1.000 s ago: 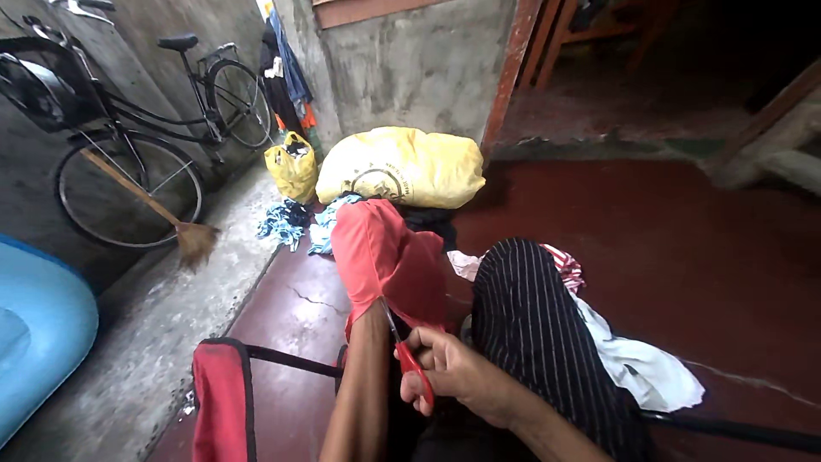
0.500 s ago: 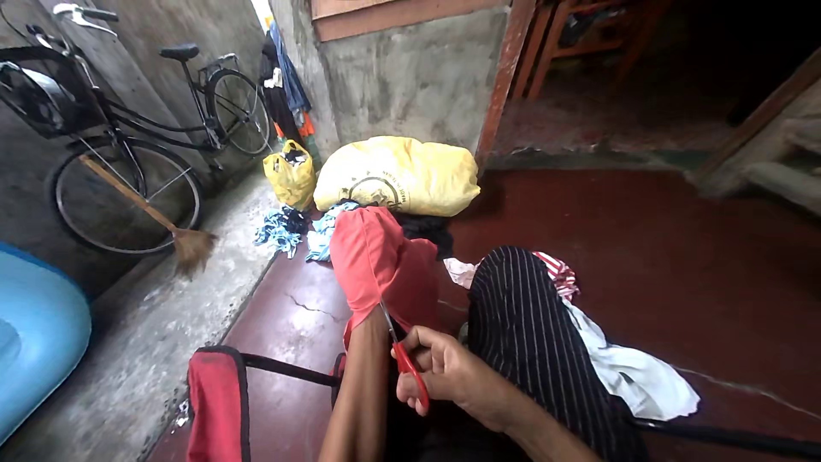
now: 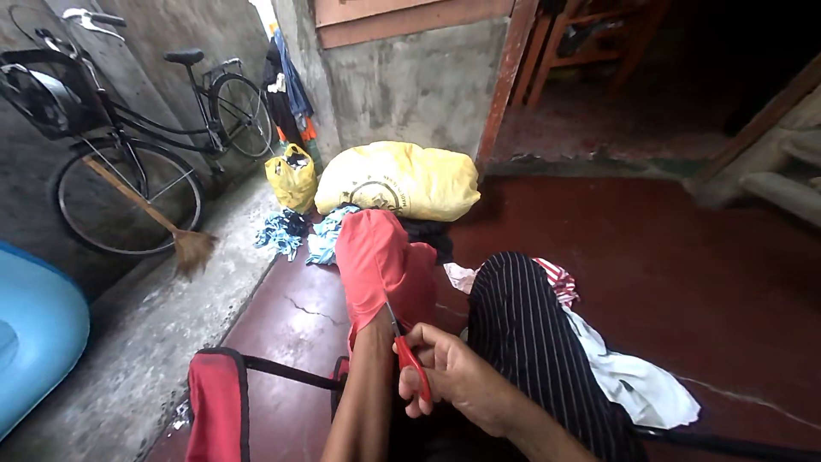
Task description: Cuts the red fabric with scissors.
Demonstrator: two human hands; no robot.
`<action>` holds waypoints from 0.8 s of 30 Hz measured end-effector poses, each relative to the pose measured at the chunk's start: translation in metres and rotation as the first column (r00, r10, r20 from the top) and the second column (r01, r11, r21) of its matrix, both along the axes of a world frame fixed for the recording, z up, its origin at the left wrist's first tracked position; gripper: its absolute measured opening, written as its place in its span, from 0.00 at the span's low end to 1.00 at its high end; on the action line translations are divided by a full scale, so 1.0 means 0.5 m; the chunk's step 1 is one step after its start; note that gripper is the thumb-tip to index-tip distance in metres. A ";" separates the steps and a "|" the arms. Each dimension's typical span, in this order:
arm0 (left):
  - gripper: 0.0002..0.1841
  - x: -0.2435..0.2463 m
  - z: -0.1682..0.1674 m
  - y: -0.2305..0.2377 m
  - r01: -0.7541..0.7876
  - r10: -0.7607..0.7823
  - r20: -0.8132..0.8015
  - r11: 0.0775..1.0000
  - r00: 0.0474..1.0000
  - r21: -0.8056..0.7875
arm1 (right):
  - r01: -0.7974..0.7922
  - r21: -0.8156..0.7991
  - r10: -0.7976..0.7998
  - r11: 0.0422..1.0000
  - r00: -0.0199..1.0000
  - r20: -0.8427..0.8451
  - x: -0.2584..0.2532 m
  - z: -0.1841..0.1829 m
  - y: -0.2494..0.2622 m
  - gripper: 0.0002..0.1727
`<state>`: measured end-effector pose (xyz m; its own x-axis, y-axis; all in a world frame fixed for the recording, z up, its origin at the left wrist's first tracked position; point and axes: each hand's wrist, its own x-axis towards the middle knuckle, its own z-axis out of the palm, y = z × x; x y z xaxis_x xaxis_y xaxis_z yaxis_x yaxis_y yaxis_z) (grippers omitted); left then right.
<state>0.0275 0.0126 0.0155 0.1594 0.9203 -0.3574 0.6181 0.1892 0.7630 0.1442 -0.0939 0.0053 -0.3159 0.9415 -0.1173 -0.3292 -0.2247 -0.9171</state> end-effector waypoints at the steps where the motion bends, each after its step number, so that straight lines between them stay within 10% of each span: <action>1: 0.16 -0.001 -0.013 0.003 0.017 -0.016 -0.013 0.999 1.000 0.034 | 0.000 -0.002 0.000 1.000 1.000 -0.012 -0.001 0.003 -0.001 0.21; 8: 0.16 0.000 0.031 -0.049 -0.047 0.038 0.203 0.998 0.978 0.039 | 0.043 0.016 -0.042 0.999 0.999 -0.023 -0.002 0.021 -0.012 0.23; 16: 0.10 0.015 0.036 -0.061 -0.161 0.247 0.699 0.969 0.671 -0.189 | 0.075 0.045 -0.070 0.996 0.992 -0.106 0.001 0.039 -0.025 0.20; 21: 0.10 0.024 0.031 -0.043 -0.035 0.107 0.601 0.991 0.792 -0.130 | 0.109 0.049 -0.102 0.993 0.986 -0.134 -0.002 0.041 -0.039 0.22; 24: 0.08 0.026 -0.012 -0.030 -0.071 0.127 0.739 0.992 0.662 -0.108 | 0.089 0.053 -0.081 0.995 0.987 -0.142 0.003 0.045 -0.038 0.21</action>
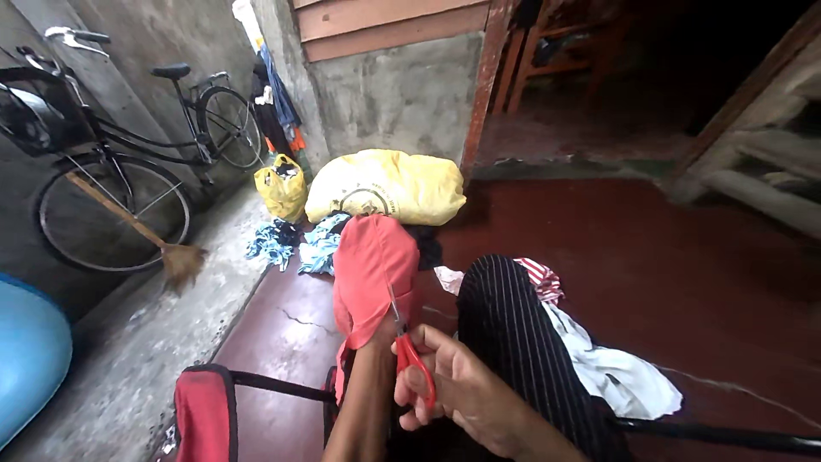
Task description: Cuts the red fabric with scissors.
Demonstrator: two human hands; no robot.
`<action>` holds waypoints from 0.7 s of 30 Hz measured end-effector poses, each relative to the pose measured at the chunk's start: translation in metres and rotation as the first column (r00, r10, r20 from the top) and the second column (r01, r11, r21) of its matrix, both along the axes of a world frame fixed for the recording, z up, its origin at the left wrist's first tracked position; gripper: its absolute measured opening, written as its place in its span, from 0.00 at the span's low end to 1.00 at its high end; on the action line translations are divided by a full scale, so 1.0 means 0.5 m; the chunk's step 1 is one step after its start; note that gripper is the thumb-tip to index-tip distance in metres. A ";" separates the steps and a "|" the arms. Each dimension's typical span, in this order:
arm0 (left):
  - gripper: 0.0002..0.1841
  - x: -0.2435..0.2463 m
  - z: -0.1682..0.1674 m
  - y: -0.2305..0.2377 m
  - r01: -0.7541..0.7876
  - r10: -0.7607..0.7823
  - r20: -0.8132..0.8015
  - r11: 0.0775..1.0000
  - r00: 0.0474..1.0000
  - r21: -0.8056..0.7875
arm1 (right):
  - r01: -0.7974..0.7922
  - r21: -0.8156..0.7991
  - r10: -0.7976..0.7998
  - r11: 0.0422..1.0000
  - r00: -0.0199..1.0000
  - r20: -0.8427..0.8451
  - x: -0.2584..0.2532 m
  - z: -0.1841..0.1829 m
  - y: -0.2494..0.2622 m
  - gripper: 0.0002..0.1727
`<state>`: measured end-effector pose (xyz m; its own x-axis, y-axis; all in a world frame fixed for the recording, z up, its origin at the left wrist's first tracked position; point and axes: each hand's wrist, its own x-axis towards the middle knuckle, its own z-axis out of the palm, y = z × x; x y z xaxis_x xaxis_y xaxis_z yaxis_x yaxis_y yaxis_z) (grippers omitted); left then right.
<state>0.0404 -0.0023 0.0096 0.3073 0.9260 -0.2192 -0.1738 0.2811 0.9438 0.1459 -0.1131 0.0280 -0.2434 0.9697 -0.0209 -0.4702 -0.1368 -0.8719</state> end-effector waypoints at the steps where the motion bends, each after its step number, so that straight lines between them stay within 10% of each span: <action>1: 0.09 0.001 -0.001 -0.005 -0.022 0.024 0.088 1.000 0.996 -0.017 | -0.005 0.001 0.005 1.000 1.000 -0.003 0.003 0.001 0.002 0.20; 21: 0.14 -0.018 -0.025 -0.073 0.018 -0.013 0.411 1.000 0.912 -0.010 | 0.068 -0.036 -0.067 0.997 0.998 0.011 0.003 0.016 -0.014 0.19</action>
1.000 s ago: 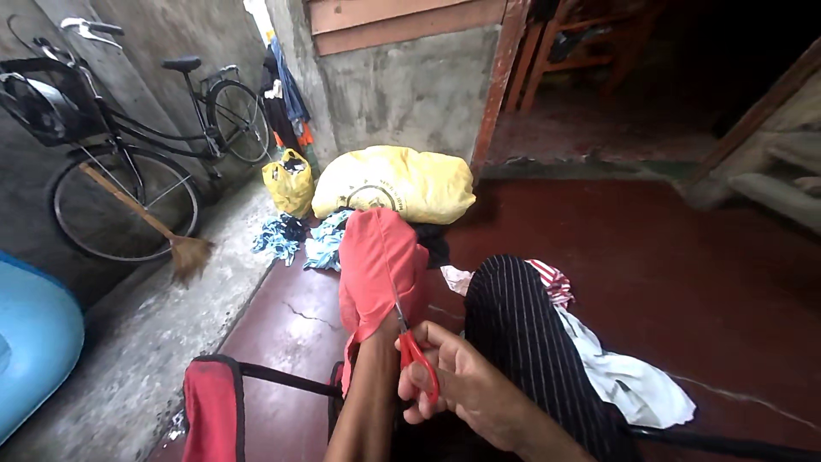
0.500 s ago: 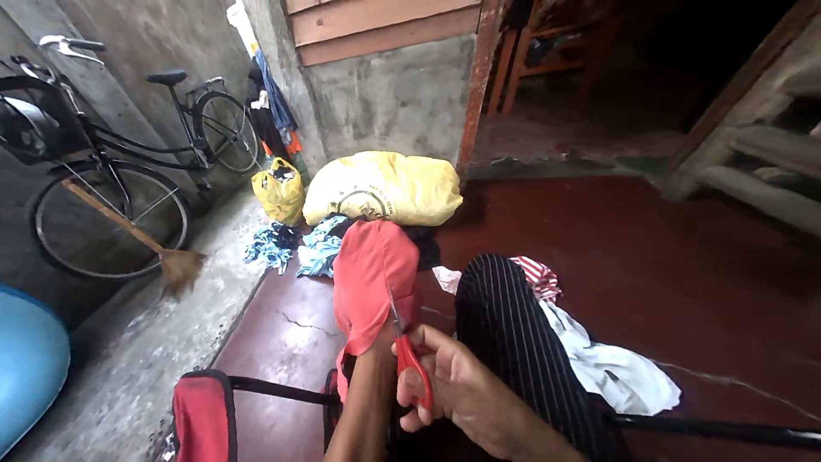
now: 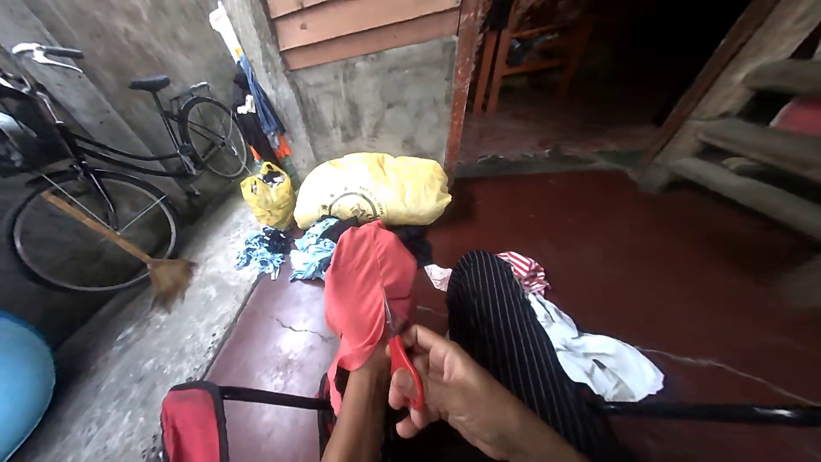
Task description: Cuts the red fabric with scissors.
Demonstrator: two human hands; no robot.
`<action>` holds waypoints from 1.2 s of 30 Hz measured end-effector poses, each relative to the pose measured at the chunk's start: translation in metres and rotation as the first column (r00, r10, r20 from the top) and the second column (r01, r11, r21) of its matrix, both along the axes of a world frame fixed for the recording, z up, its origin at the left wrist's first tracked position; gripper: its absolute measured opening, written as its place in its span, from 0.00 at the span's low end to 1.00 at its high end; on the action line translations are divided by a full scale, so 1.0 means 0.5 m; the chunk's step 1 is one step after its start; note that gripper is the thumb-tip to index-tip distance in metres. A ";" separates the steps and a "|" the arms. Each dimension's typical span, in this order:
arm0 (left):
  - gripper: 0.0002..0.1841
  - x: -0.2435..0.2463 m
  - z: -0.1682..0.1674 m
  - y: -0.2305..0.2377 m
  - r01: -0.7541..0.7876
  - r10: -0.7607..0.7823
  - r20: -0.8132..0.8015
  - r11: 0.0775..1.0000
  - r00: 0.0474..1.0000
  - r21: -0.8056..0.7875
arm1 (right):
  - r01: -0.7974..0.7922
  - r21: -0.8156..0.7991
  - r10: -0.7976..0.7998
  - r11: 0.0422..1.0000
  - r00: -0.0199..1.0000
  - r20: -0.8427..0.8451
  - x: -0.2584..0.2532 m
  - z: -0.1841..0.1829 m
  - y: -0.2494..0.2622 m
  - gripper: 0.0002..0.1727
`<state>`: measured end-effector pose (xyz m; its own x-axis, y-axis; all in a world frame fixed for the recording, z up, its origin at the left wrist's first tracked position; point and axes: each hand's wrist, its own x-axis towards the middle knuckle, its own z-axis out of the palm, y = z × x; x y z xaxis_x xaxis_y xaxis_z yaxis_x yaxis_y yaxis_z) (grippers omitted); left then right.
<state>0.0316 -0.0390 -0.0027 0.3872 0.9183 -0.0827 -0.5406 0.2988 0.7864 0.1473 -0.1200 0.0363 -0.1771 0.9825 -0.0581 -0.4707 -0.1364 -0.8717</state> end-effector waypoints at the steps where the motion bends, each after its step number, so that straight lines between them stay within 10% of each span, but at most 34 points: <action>1: 0.12 -0.010 -0.009 -0.006 0.011 -0.011 -0.028 1.000 1.000 0.018 | -0.012 0.010 0.012 1.000 1.000 0.002 0.003 0.000 0.001 0.19; 8: 0.12 -0.008 -0.040 0.002 -0.045 0.047 -0.052 0.998 0.998 0.046 | 0.007 0.016 -0.007 1.000 1.000 0.000 0.007 -0.005 -0.004 0.19; 12: 0.16 0.007 -0.089 0.039 0.229 -0.227 0.401 0.972 0.887 0.043 | 0.030 0.012 -0.030 0.999 1.000 0.003 0.004 0.003 -0.006 0.19; 19: 0.20 -0.008 -0.040 -0.008 0.116 -0.122 0.076 0.990 0.990 0.078 | -0.004 0.005 0.004 1.000 1.000 -0.021 0.015 0.003 -0.007 0.18; 24: 0.19 0.016 -0.024 -0.003 0.044 -0.083 0.344 0.992 0.935 0.121 | 0.004 -0.020 -0.004 1.000 0.999 -0.038 0.008 0.002 -0.012 0.19; 36: 0.16 0.021 -0.048 -0.005 0.075 -0.158 0.379 0.972 0.912 0.225 | 0.023 -0.025 -0.024 0.999 0.998 -0.051 0.014 -0.002 -0.011 0.19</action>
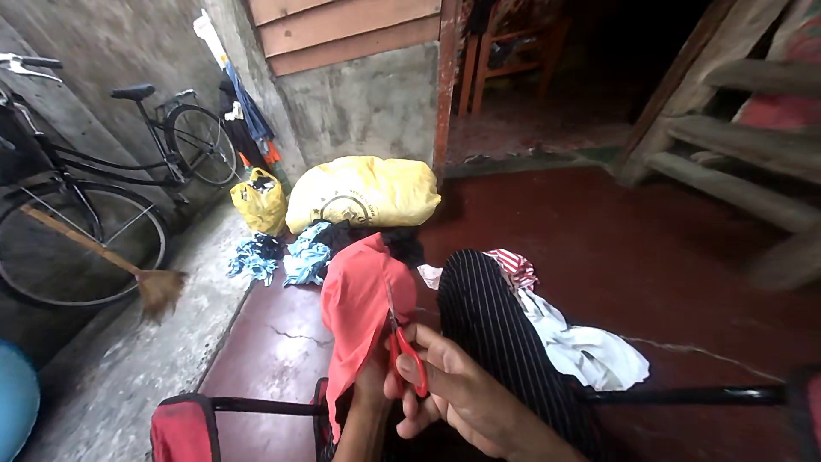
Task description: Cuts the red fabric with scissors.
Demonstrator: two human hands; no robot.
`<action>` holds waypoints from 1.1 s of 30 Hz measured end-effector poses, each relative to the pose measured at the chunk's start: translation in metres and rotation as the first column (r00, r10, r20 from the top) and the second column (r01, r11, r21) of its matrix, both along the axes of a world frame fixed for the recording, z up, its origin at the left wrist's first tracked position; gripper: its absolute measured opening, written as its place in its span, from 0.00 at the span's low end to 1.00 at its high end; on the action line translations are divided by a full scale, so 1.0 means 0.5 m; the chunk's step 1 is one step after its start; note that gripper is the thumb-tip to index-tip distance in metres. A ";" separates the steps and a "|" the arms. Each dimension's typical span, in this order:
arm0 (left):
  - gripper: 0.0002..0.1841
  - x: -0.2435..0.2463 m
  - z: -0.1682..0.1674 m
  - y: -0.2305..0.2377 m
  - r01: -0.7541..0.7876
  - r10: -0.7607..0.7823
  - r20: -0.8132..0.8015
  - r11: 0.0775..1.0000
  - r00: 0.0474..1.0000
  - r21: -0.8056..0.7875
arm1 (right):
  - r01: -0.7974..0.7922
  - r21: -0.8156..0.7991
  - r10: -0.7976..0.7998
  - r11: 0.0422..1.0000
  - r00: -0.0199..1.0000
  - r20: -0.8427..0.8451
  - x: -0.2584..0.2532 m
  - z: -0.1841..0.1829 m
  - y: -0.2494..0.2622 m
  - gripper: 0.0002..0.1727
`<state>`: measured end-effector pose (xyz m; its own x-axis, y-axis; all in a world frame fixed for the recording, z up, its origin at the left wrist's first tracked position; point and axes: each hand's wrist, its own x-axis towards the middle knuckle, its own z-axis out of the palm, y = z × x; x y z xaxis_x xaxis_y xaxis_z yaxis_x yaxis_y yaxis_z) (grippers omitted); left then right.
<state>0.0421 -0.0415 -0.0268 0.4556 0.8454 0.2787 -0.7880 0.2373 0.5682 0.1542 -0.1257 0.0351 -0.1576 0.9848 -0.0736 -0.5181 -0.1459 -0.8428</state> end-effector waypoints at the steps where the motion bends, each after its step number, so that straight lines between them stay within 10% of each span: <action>1: 0.17 0.001 0.002 0.000 -0.018 0.018 -0.014 1.000 1.000 0.010 | 0.002 0.003 -0.002 1.000 1.000 0.000 0.001 0.000 0.001 0.19; 16: 0.18 0.000 -0.006 -0.016 0.160 -0.151 0.111 0.984 0.982 -0.073 | 0.023 -0.026 -0.023 0.999 0.999 0.024 0.013 0.003 0.007 0.19; 22: 0.22 0.018 0.005 -0.005 -0.165 0.155 -0.142 0.984 0.978 -0.060 | 0.101 -0.039 -0.098 0.994 0.994 0.056 0.003 -0.003 0.008 0.20; 25: 0.16 0.022 0.014 0.008 -0.435 0.380 -0.581 0.899 0.720 0.048 | 0.070 -0.057 -0.065 0.996 0.994 0.087 -0.003 -0.008 0.010 0.20; 29: 0.14 0.011 0.028 0.025 -0.408 0.422 -0.848 0.869 0.320 0.279 | 0.018 -0.070 -0.009 0.997 0.991 0.132 -0.027 -0.032 0.014 0.21; 33: 0.15 0.000 0.020 0.045 -0.365 0.456 -0.853 0.862 0.255 0.352 | 0.012 -0.063 -0.002 0.998 0.987 0.162 -0.041 -0.036 0.026 0.21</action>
